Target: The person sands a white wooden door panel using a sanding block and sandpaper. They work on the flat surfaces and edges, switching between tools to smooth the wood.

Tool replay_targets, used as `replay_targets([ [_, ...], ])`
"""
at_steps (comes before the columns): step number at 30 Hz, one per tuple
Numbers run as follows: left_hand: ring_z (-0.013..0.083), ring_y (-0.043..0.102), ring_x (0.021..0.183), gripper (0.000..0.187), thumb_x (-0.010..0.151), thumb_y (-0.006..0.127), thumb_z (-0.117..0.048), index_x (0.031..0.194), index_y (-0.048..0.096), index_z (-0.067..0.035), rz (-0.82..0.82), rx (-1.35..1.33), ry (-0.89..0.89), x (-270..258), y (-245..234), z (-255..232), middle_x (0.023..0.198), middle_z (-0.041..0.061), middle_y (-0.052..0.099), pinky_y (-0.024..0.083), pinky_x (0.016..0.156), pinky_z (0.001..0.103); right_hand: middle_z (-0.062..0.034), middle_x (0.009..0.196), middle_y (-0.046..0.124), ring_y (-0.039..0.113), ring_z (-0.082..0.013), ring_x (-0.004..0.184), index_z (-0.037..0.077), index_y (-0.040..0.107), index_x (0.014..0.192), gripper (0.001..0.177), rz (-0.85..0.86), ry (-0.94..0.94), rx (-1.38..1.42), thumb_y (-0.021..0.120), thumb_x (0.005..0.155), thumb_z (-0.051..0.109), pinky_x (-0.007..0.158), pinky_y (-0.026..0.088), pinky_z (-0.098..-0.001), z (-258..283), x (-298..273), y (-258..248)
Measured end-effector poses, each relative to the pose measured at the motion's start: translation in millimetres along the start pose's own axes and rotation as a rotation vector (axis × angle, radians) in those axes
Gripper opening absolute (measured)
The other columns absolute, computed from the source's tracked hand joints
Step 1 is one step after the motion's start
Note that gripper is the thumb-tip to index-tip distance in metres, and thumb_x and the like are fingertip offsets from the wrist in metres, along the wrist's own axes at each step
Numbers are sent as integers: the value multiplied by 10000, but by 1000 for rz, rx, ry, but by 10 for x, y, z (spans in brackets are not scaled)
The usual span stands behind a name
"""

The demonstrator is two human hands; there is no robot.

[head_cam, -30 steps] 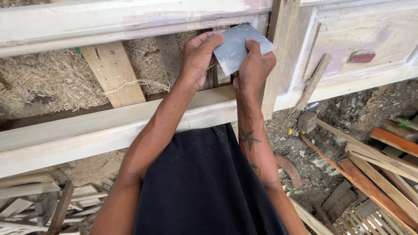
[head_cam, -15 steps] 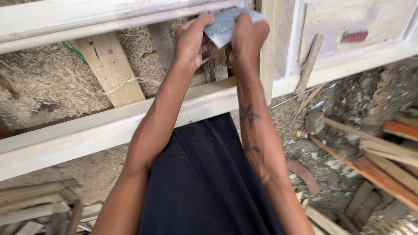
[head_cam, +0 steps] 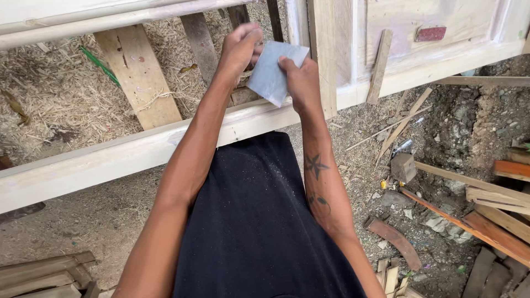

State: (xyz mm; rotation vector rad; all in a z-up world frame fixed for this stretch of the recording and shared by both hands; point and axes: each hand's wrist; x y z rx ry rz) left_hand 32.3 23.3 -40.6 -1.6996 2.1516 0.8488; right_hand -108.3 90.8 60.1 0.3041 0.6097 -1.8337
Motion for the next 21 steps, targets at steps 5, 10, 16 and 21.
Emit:
replay_targets([
  [5, 151, 729, 898, 510, 989, 614, -207, 1433, 432, -34, 161, -211, 163, 564, 321, 138, 1291, 112, 659, 663, 760, 308, -138, 994, 764, 731, -177, 851, -103, 688, 1109, 299, -63, 22, 15, 667, 931, 136, 779, 591, -308, -242, -281, -193],
  [10, 156, 703, 836, 308, 1005, 627, -177, 1256, 585, -2, 101, -256, 146, 869, 467, 371, 1187, 107, 701, 653, 724, 321, -129, 1033, 763, 721, -163, 883, -102, 684, 1128, 285, -161, 8, 113, 663, 947, 117, 813, 575, -293, -558, -446, -296],
  [16, 161, 726, 783, 220, 969, 579, -104, 1140, 624, 26, 110, -246, 269, 1048, 406, 568, 1054, 96, 686, 650, 710, 328, -120, 1008, 755, 700, -144, 849, -94, 687, 1122, 272, -174, 26, 174, 665, 975, 134, 780, 572, -282, -678, -421, -340],
  [21, 163, 695, 743, 268, 876, 551, -53, 1133, 612, -9, 62, -354, 273, 975, 537, 501, 1003, 78, 636, 639, 667, 331, -113, 990, 762, 703, -132, 835, -87, 696, 1094, 261, -163, 2, 129, 673, 968, 140, 768, 570, -279, -638, -396, -333],
])
Point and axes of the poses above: each hand's wrist, its own x-axis towards the middle knuckle, its own y-axis out of the palm, z = x × y
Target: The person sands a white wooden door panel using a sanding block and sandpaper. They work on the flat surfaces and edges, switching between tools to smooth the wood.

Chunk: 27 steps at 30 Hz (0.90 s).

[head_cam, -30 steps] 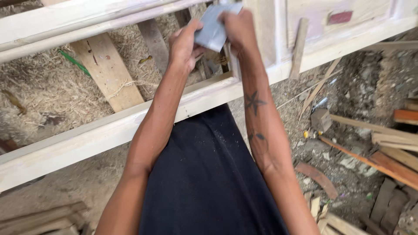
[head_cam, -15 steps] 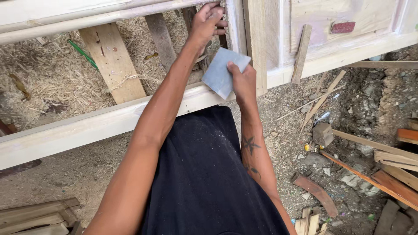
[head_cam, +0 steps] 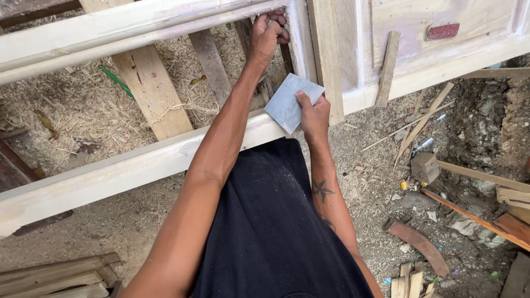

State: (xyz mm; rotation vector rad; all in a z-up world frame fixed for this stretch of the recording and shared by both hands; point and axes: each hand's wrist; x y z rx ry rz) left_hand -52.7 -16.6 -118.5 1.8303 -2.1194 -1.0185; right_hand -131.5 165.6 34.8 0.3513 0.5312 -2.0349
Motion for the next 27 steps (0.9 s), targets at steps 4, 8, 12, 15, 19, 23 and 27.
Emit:
replay_targets([
  [4, 163, 695, 751, 179, 887, 552, -63, 1064, 549, -41, -14, -12, 38, -83, 52, -15, 1009, 59, 612, 662, 666, 351, -108, 972, 761, 699, -126, 821, -82, 707, 1076, 264, 11, 4, -21, 677, 970, 157, 759, 569, -275, 54, -41, -11],
  [8, 147, 682, 733, 187, 925, 578, -147, 1080, 571, -42, -1, 52, -27, -195, -26, -132, 961, 75, 630, 644, 638, 334, -108, 959, 761, 698, -125, 812, -78, 707, 1070, 270, -9, -2, -41, 683, 963, 169, 747, 567, -276, 97, -38, 24],
  [12, 124, 699, 685, 387, 922, 674, -336, 1149, 582, -37, -101, 245, -64, -234, -46, -294, 982, 45, 644, 634, 584, 302, -116, 926, 764, 707, -136, 772, -69, 711, 1058, 276, -59, 39, -112, 677, 957, 186, 716, 573, -284, 133, -24, 80],
  [15, 116, 720, 685, 543, 904, 729, -475, 1148, 617, -3, -122, 320, -46, -235, -33, -366, 917, 59, 695, 647, 596, 283, -121, 924, 766, 708, -139, 770, -71, 714, 1058, 279, -76, 41, -135, 676, 955, 186, 715, 570, -286, 156, -20, 113],
  [19, 120, 703, 650, 572, 899, 740, -528, 1059, 749, 22, -115, 234, -10, -188, -21, -392, 753, 93, 709, 636, 643, 271, -124, 931, 765, 704, -141, 782, -78, 711, 1055, 278, -83, 8, -140, 677, 955, 178, 723, 567, -287, 144, -10, 134],
  [23, 93, 679, 672, 539, 905, 738, -510, 1050, 750, 10, -116, 218, 110, -171, -11, -367, 817, 58, 722, 597, 647, 260, -115, 910, 766, 703, -142, 767, -73, 715, 1045, 279, -101, 4, -173, 681, 952, 188, 712, 562, -286, 129, 6, 145],
  [27, 91, 678, 653, 517, 904, 741, -489, 1067, 744, 1, -160, 234, 99, -265, -31, -384, 850, 46, 766, 610, 648, 259, -108, 898, 764, 695, -142, 764, -75, 722, 1028, 279, -97, -19, -200, 685, 958, 193, 711, 555, -291, 105, -36, 117],
])
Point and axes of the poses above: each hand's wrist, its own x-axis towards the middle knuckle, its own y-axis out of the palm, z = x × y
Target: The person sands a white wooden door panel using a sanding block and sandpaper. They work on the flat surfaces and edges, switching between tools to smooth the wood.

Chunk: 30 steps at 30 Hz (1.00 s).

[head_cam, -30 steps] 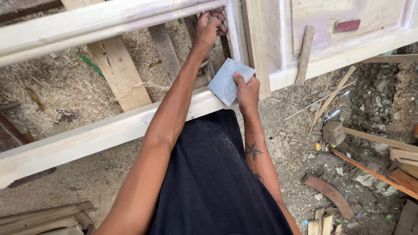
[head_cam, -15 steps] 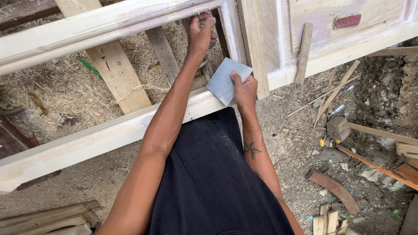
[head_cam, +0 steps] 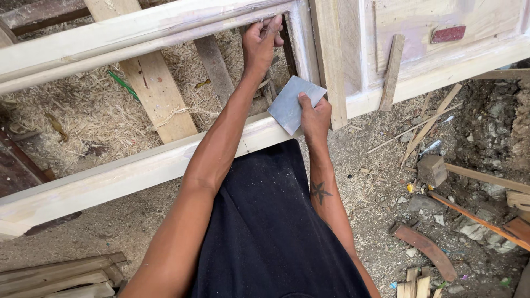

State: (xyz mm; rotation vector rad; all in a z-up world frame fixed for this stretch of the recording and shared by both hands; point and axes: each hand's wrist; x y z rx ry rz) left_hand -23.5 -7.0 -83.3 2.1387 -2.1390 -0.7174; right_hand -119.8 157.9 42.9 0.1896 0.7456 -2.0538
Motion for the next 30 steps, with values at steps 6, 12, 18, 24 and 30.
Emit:
replay_targets([
  [6, 88, 686, 653, 390, 933, 759, -375, 1044, 773, -1, -27, -19, -81, -173, -349, -319, 806, 88, 744, 591, 622, 257, -98, 902, 764, 699, -137, 771, -68, 721, 1025, 281, 6, -17, -13, 683, 957, 202, 715, 557, -290, -12, 25, 31],
  [12, 85, 681, 608, 287, 920, 749, -286, 972, 768, -5, -71, -103, -48, -145, -277, -372, 873, 74, 790, 601, 576, 257, -109, 907, 766, 699, -144, 779, -68, 723, 1034, 288, -1, -28, -50, 687, 949, 205, 719, 550, -298, 57, 32, 57],
  [18, 88, 697, 591, 236, 942, 730, -227, 981, 756, 4, -78, -47, -92, -161, -249, -301, 863, 89, 800, 619, 577, 268, -113, 912, 770, 710, -150, 776, -60, 717, 1038, 286, -38, -5, -132, 686, 946, 209, 723, 558, -301, 60, 28, 65],
  [24, 92, 688, 592, 196, 911, 710, -150, 1006, 762, 14, -206, 44, -176, -150, -358, -299, 860, 113, 806, 591, 560, 274, -115, 907, 769, 702, -146, 771, -54, 724, 1031, 289, -13, -17, -111, 688, 945, 219, 718, 554, -302, 89, 35, 101],
  [30, 107, 696, 637, 258, 970, 624, -198, 1121, 732, -19, -56, -22, -241, -232, -598, -406, 963, 90, 797, 607, 592, 261, -107, 883, 763, 695, -139, 766, -51, 732, 1021, 307, 93, -79, -75, 689, 968, 248, 698, 554, -299, 135, 41, 110],
])
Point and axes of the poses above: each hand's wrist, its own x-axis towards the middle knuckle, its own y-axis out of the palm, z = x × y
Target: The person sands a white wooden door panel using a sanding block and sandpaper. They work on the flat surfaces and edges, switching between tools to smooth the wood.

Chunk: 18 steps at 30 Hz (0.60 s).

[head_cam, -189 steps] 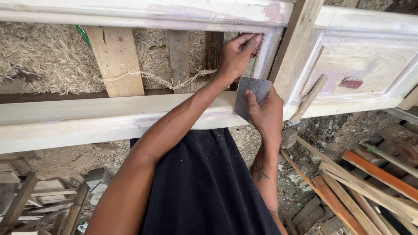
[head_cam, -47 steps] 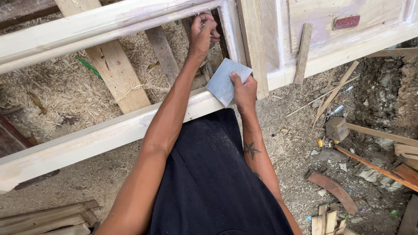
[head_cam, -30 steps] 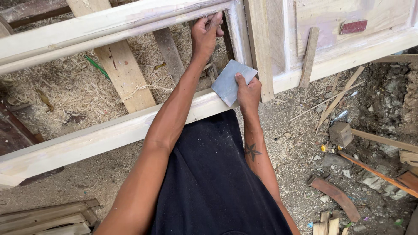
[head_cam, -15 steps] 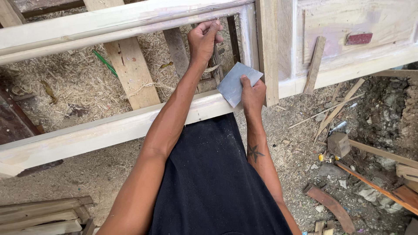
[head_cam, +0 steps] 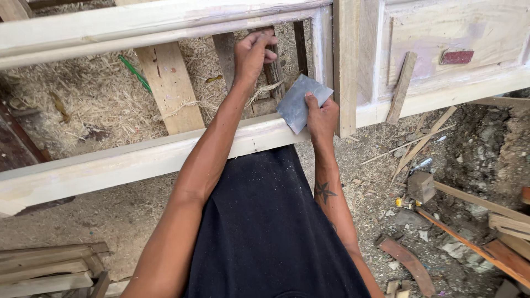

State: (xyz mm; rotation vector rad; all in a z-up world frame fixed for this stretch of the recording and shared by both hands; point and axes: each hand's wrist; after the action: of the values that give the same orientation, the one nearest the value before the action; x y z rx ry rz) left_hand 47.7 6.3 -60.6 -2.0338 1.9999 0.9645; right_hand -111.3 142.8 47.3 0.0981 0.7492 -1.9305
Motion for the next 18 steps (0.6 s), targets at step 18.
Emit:
replay_targets([
  [18, 182, 762, 777, 555, 960, 614, -478, 1173, 684, 30, 203, -125, -329, -413, -41, -394, 934, 139, 729, 679, 695, 353, -129, 878, 742, 687, -155, 695, -129, 712, 996, 204, -54, 19, 438, 691, 922, 60, 625, 549, -299, 618, 842, 570],
])
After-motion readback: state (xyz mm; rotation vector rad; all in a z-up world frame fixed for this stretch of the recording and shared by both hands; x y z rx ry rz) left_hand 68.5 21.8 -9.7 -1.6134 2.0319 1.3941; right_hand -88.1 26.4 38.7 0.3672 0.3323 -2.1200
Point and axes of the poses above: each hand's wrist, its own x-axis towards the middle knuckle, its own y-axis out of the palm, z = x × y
